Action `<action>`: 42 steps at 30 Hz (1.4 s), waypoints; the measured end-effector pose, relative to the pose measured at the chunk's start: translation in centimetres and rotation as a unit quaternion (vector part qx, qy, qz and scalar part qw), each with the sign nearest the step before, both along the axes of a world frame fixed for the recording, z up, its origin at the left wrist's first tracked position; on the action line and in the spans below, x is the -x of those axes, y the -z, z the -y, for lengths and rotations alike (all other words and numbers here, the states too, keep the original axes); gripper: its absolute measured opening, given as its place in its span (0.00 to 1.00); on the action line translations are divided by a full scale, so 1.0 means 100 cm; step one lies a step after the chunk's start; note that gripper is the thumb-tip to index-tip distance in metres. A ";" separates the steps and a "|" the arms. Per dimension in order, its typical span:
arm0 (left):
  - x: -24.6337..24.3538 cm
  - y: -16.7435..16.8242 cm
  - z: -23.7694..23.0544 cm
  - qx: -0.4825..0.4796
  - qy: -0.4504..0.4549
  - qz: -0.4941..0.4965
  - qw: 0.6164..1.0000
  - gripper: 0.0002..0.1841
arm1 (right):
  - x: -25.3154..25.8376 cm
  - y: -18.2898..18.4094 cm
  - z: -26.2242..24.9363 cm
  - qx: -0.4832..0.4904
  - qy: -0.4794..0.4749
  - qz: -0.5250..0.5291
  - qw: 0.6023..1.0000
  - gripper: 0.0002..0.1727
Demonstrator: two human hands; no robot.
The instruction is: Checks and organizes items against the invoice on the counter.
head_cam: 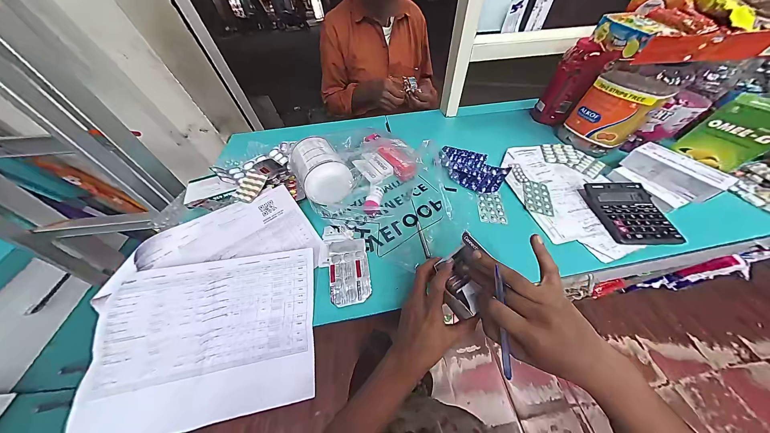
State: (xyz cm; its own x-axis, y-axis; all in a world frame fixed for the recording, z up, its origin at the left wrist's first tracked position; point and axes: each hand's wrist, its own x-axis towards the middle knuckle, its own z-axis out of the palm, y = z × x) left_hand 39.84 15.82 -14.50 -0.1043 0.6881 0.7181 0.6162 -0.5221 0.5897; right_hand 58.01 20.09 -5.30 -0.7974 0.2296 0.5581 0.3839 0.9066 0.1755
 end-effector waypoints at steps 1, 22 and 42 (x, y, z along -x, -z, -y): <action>0.000 -0.002 0.000 0.006 0.000 0.001 1.000 0.51 | -0.001 -0.001 0.003 0.006 0.010 -0.001 1.000 0.09; 0.005 -0.011 0.001 0.055 0.005 0.001 0.998 0.57 | 0.008 -0.028 0.006 0.033 0.091 0.111 0.989 0.05; 0.004 0.001 0.000 0.012 0.004 0.005 1.000 0.39 | -0.001 -0.017 0.005 0.054 0.078 0.083 0.992 0.07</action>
